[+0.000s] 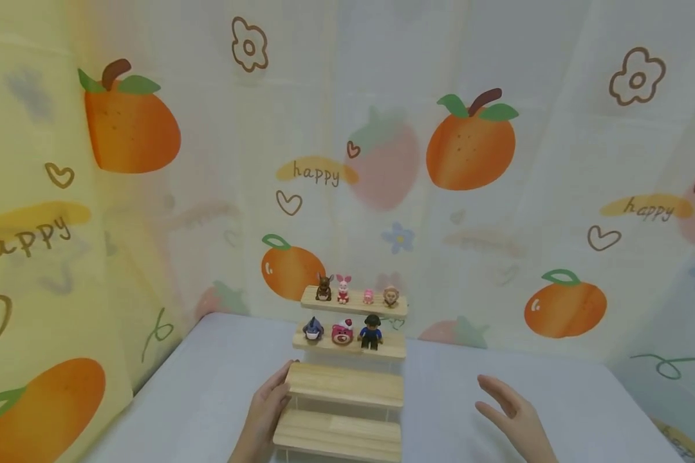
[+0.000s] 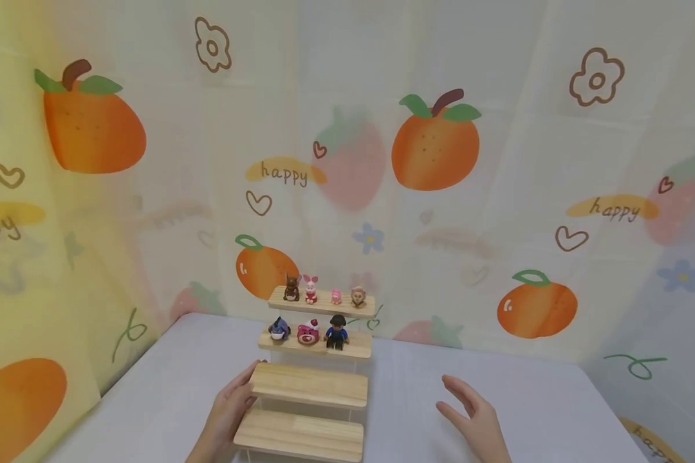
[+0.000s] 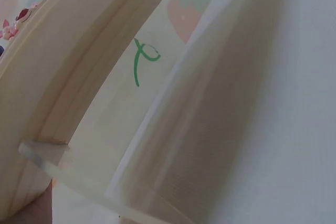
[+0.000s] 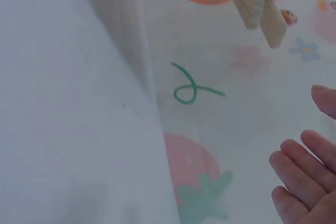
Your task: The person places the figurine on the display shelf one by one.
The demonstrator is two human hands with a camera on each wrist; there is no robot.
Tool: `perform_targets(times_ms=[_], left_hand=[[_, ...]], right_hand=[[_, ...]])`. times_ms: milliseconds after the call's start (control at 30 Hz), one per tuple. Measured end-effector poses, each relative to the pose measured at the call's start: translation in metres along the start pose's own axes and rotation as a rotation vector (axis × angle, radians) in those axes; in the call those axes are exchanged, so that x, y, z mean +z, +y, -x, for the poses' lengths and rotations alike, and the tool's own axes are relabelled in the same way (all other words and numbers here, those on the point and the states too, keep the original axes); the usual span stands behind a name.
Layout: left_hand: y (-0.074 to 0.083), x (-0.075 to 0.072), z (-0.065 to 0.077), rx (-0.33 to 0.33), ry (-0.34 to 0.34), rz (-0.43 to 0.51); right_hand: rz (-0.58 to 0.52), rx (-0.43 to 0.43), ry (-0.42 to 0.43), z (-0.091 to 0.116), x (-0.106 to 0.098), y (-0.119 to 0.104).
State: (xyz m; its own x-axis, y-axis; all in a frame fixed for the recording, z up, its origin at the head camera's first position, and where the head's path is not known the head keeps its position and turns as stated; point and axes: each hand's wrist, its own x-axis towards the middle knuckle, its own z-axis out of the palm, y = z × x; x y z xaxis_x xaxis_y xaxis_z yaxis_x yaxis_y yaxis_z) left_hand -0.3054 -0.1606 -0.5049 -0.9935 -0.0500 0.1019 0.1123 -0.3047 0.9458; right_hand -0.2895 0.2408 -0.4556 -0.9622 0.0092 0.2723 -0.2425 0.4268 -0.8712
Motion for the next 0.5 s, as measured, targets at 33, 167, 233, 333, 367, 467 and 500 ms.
perform_targets(times_ms=[33,167,233,333,367,467,500], left_hand=[[-0.001,0.0,0.0,0.002,-0.008,0.005],[-0.002,-0.003,0.004,-0.001,-0.023,0.034],[-0.003,-0.003,0.007,-0.027,-0.024,0.07],[-0.005,-0.004,0.007,-0.026,-0.039,0.074],[-0.005,-0.004,0.007,-0.011,-0.049,0.066],[-0.005,-0.004,0.003,0.04,-0.071,0.029],[-0.005,-0.004,0.002,0.056,-0.073,0.021]], right_hand=[[0.012,0.033,0.003,0.003,-0.003,0.002],[0.013,0.133,-0.024,0.012,-0.011,0.01],[0.011,0.158,-0.043,0.016,-0.013,0.013],[-0.009,0.187,-0.055,0.021,-0.015,0.016],[-0.022,0.194,-0.056,0.023,-0.015,0.018],[-0.068,0.199,-0.066,0.026,-0.017,0.021],[-0.07,0.196,-0.084,0.026,-0.018,0.023]])
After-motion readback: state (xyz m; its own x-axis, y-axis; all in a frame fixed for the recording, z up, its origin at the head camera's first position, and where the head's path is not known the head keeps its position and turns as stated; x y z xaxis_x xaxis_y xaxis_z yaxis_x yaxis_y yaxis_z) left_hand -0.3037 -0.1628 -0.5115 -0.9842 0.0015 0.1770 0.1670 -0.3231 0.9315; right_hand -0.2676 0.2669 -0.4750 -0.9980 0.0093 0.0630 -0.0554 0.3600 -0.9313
